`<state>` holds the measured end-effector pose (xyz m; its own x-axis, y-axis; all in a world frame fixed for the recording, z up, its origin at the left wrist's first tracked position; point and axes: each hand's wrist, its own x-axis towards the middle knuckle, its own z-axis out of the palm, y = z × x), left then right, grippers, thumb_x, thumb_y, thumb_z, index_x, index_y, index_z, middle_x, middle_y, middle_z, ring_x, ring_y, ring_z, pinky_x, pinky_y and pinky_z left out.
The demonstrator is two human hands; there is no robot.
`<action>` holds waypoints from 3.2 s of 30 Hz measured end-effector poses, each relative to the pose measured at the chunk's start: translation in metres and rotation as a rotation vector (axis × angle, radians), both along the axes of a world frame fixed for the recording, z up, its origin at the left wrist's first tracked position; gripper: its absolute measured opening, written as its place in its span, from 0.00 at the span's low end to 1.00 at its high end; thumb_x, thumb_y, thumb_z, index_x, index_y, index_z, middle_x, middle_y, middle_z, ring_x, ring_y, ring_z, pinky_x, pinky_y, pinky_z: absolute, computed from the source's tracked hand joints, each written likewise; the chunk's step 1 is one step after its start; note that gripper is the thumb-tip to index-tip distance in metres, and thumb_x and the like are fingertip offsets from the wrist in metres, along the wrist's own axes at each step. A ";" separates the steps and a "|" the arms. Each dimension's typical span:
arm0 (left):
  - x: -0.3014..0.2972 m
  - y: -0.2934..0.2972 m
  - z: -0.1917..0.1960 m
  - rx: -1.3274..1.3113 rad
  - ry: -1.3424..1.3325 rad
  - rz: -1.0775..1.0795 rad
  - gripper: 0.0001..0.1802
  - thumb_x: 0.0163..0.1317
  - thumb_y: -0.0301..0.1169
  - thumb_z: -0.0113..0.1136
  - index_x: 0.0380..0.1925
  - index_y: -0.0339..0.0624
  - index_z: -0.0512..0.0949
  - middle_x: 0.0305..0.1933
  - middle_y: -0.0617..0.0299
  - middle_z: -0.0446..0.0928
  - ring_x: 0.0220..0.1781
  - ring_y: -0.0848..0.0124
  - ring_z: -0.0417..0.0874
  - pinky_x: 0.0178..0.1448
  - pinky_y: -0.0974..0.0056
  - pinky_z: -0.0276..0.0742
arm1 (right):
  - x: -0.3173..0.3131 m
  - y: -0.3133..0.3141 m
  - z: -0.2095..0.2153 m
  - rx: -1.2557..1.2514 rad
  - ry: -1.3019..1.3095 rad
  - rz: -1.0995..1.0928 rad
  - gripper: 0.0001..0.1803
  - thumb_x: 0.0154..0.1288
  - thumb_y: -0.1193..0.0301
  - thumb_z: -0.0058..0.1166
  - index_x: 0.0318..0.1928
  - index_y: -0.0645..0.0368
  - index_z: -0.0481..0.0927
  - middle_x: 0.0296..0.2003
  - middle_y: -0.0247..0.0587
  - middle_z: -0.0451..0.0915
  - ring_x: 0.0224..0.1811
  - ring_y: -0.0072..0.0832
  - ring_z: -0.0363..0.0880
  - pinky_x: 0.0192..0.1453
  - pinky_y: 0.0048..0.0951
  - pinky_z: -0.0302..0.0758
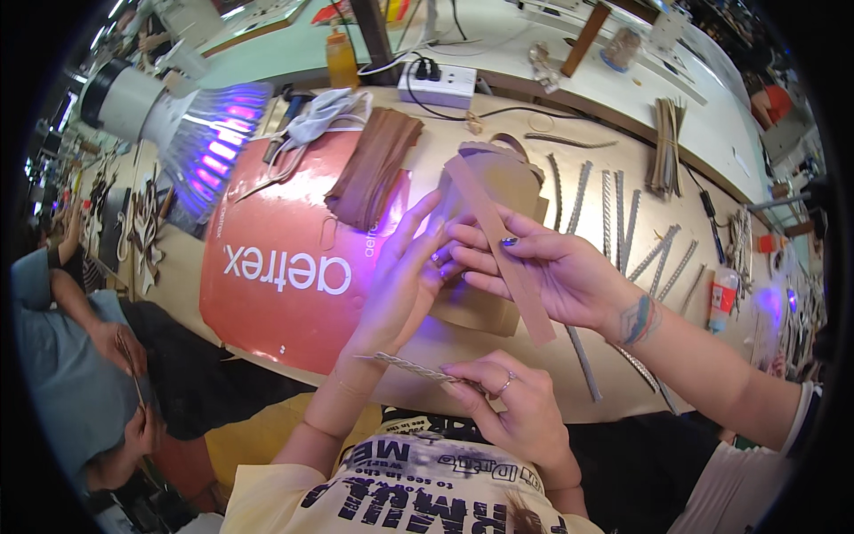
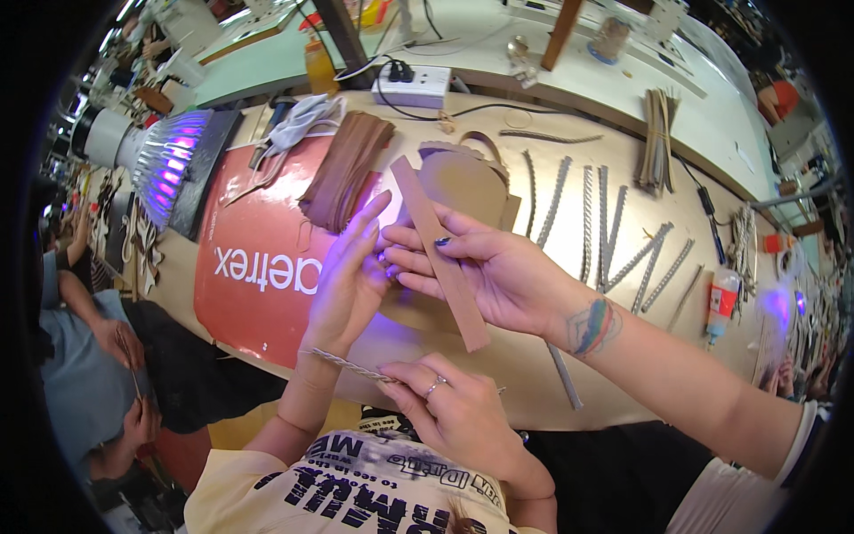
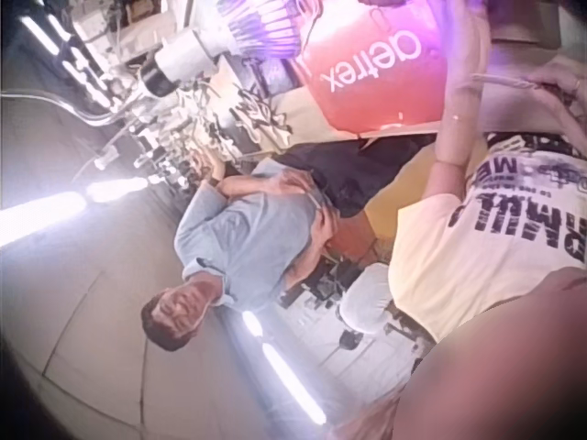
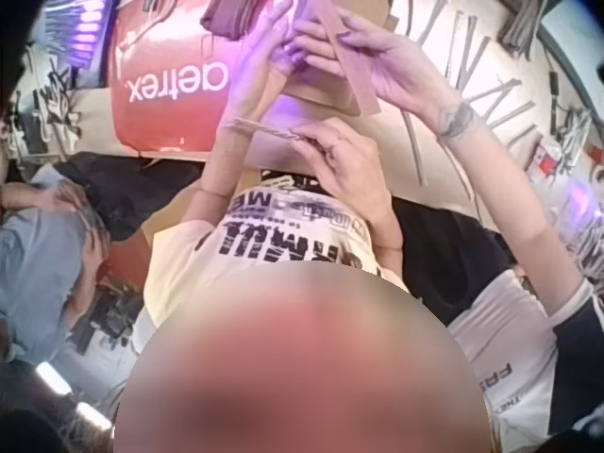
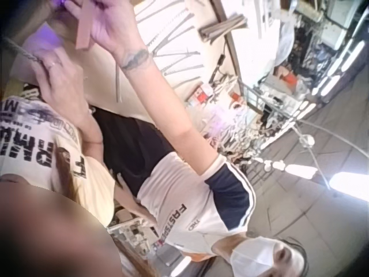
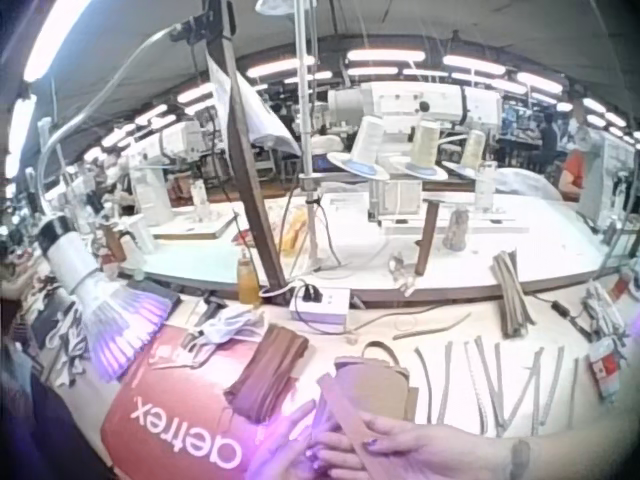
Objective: The person assembles a handbag by attaching braided straps to a cardboard form. They repeatedly pick up straps, position them on the form, and press them into place under a purple UV lamp. The person handles multiple straps and adjusts their placement throughout the clip.
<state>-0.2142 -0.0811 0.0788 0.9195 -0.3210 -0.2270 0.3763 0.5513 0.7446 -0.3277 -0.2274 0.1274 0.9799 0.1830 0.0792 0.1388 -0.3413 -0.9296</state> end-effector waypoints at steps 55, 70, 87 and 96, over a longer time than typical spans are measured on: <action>-0.070 0.044 0.006 0.114 -0.092 -0.003 0.45 0.64 0.18 0.60 0.74 0.38 0.44 0.39 0.57 0.83 0.43 0.78 0.83 0.47 0.75 0.78 | 0.020 0.026 -0.027 0.368 0.255 -0.211 0.04 0.63 0.78 0.61 0.34 0.68 0.81 0.29 0.31 0.76 0.29 0.13 0.68 0.31 0.16 0.62; -0.067 0.042 0.013 0.202 -0.140 -0.018 0.44 0.64 0.17 0.58 0.75 0.40 0.44 0.40 0.57 0.83 0.41 0.80 0.81 0.45 0.76 0.77 | 0.019 0.023 -0.021 0.477 0.318 -0.190 0.03 0.64 0.80 0.58 0.35 0.69 0.81 0.32 0.33 0.78 0.34 0.15 0.72 0.37 0.18 0.66; -0.035 0.066 0.006 0.274 -0.204 0.218 0.34 0.67 0.18 0.54 0.70 0.36 0.52 0.48 0.48 0.81 0.52 0.64 0.84 0.56 0.63 0.82 | 0.009 0.008 -0.051 0.219 0.340 0.015 0.11 0.61 0.77 0.60 0.44 0.67 0.82 0.29 0.37 0.81 0.27 0.17 0.74 0.31 0.19 0.69; 0.053 0.197 -0.013 0.858 -0.428 0.358 0.20 0.62 0.28 0.65 0.52 0.32 0.73 0.33 0.59 0.84 0.31 0.79 0.82 0.28 0.75 0.73 | 0.015 -0.032 -0.048 0.233 0.326 -0.215 0.10 0.66 0.80 0.54 0.48 0.68 0.80 0.33 0.33 0.81 0.34 0.16 0.76 0.37 0.16 0.72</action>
<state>-0.1609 0.1155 0.0657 0.9874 0.1045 0.1184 -0.0954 -0.2033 0.9745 -0.3123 -0.2598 0.0794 0.9742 -0.0140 -0.2250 -0.2252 -0.1067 -0.9684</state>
